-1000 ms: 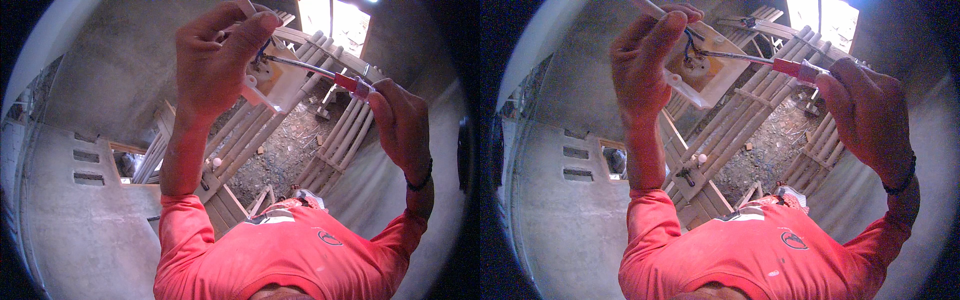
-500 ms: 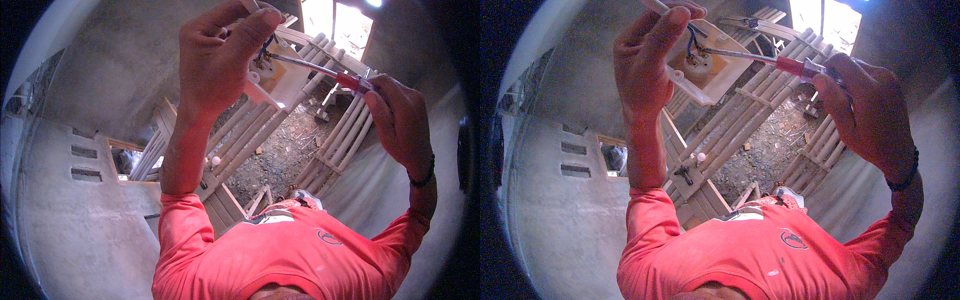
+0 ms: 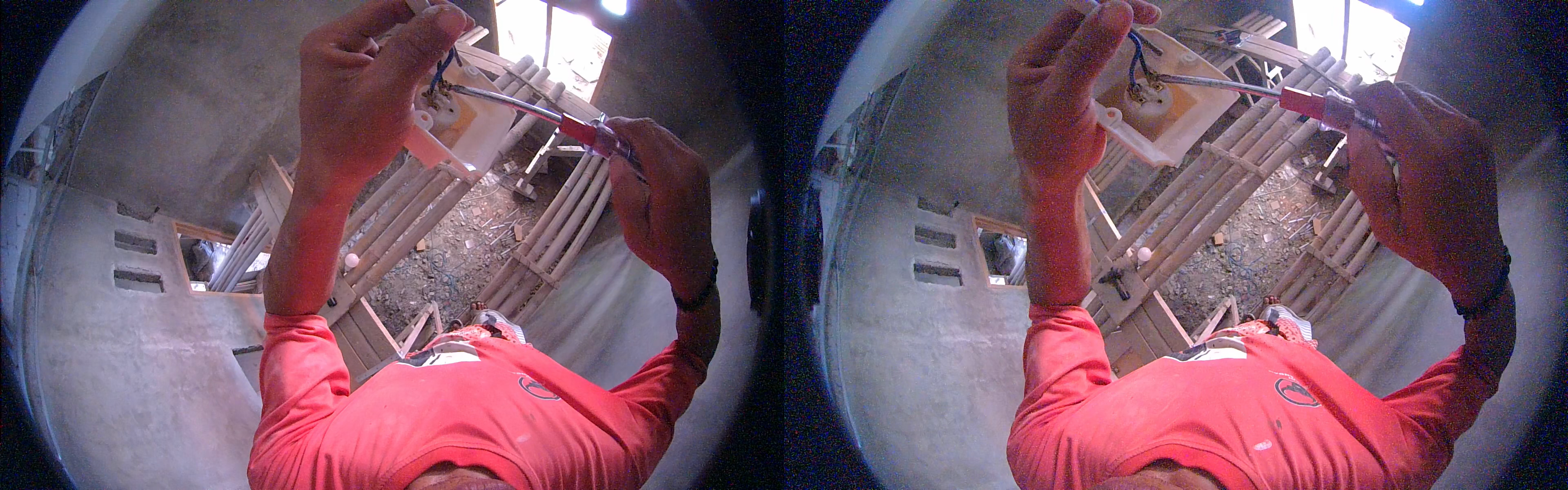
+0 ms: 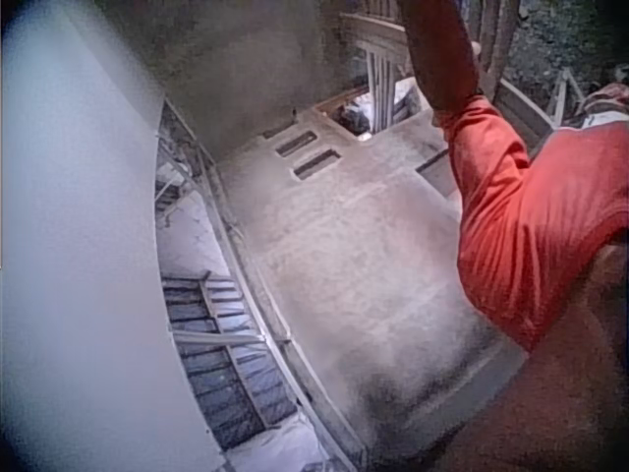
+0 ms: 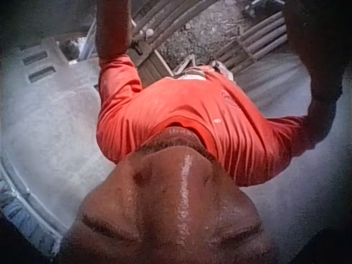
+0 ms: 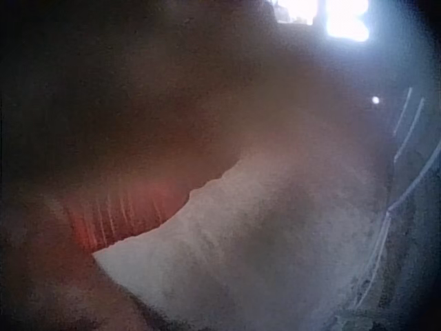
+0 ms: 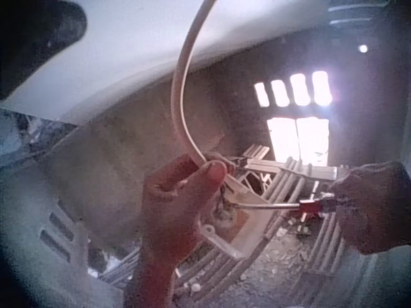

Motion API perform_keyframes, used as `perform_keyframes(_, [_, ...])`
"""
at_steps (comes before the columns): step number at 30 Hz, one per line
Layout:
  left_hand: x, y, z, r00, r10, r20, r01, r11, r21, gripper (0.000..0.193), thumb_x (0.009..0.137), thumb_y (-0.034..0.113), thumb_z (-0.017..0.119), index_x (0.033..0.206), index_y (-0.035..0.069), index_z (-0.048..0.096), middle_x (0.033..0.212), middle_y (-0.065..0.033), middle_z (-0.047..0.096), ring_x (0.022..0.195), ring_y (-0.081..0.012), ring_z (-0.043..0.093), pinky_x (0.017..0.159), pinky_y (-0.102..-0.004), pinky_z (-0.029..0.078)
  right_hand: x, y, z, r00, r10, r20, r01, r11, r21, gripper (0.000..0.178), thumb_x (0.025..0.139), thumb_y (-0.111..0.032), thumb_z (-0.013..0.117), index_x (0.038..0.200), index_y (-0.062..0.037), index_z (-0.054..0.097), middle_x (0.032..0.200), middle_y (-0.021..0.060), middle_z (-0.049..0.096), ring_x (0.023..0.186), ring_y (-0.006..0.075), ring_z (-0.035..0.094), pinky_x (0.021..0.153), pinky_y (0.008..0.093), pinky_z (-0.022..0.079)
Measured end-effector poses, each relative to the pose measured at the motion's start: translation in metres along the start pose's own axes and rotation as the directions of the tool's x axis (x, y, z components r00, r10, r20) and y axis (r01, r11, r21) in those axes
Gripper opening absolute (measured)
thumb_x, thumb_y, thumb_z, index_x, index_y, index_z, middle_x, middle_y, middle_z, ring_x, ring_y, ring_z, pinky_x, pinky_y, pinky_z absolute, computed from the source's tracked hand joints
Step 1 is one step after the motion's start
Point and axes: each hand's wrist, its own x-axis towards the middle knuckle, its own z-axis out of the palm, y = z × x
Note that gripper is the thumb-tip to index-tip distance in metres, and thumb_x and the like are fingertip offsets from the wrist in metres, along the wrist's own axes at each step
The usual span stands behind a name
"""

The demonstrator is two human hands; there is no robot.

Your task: The person stands on scaffolding and uses a screwdriver to secure wires into a socket within a plastic junction box.

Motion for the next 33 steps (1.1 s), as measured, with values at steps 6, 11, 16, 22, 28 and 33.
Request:
perform_keyframes(6, [0.001, -0.001, 0.003, 0.999, 0.052, 0.008, -0.052, 0.997, -0.064, 0.021, 0.081, 0.02, 0.062, 0.089, 0.0, 0.064, 0.075, -0.0002, 0.061, 0.062, -0.0037, 0.05, 0.055, -0.0168, 0.037, -0.001, -0.001, -0.009, 0.998, 0.007, 0.068, -0.009, 1.0, 0.03, 0.024, 0.079, -0.013, 0.058, 0.098, -0.0014, 0.05, 0.081, 0.0151, 0.053, 0.07, 0.0328, 0.057, 0.061, 0.0389, 0.045])
perform_keyframes(11, [-0.006, 0.011, 0.006, 0.999, -0.013, 0.042, 0.012, 1.0, 0.015, 0.022, 0.082, 0.021, 0.061, 0.09, 0.0, 0.064, 0.075, -0.0008, 0.061, 0.061, -0.0037, 0.049, 0.056, -0.0169, 0.037, -0.006, 0.003, -0.013, 0.996, 0.042, 0.08, -0.045, 0.998, 0.035, 0.026, 0.077, -0.013, 0.061, 0.099, -0.0029, 0.05, 0.082, 0.0144, 0.053, 0.068, 0.032, 0.058, 0.06, 0.0387, 0.045])
perform_keyframes(16, [-0.004, 0.003, 0.01, 0.999, 0.035, 0.026, -0.035, 0.999, -0.01, 0.022, 0.082, 0.02, 0.061, 0.09, 0.0, 0.064, 0.076, -0.0026, 0.062, 0.064, -0.0065, 0.054, 0.06, -0.0195, 0.042, -0.009, 0.004, -0.018, 1.0, -0.006, 0.011, 0.005, 0.998, 0.058, 0.022, 0.078, -0.01, 0.057, 0.099, -0.0022, 0.052, 0.083, 0.015, 0.055, 0.068, 0.0315, 0.058, 0.06, 0.0387, 0.045])
perform_keyframes(22, [-0.006, 0.005, 0.014, 0.999, 0.008, 0.036, -0.009, 1.0, 0.016, 0.022, 0.082, 0.02, 0.06, 0.09, 0.0, 0.063, 0.078, -0.0042, 0.062, 0.069, -0.0087, 0.056, 0.064, -0.0216, 0.044, -0.011, 0.011, -0.025, 0.999, -0.036, 0.014, 0.036, 0.999, -0.01, 0.022, 0.078, -0.01, 0.055, 0.099, -0.0018, 0.052, 0.084, 0.0146, 0.054, 0.071, 0.0296, 0.056, 0.062, 0.0373, 0.044])
perform_keyframes(28, [-0.009, 0.009, 0.021, 0.999, -0.008, 0.036, 0.009, 0.999, -0.04, 0.021, 0.082, 0.02, 0.06, 0.091, 0.0, 0.063, 0.078, -0.0044, 0.062, 0.07, -0.0092, 0.057, 0.064, -0.0218, 0.044, -0.013, 0.016, -0.03, 0.998, -0.007, 0.07, 0.001, 0.997, 0.081, 0.025, 0.076, -0.011, 0.057, 0.099, -0.0022, 0.052, 0.084, 0.013, 0.053, 0.069, 0.028, 0.055, 0.062, 0.037, 0.044])
perform_keyframes(33, [-0.009, 0.003, 0.02, 0.997, 0.026, 0.077, -0.014, 0.99, -0.143, 0.022, 0.083, 0.019, 0.06, 0.091, -0.001, 0.063, 0.08, -0.0044, 0.062, 0.071, -0.0093, 0.057, 0.065, -0.022, 0.044, -0.013, 0.009, -0.033, 0.998, -0.059, -0.007, 0.06, 0.998, 0.028, 0.024, 0.077, -0.008, 0.055, 0.099, -0.0008, 0.052, 0.083, 0.014, 0.055, 0.069, 0.0285, 0.056, 0.062, 0.0379, 0.044])
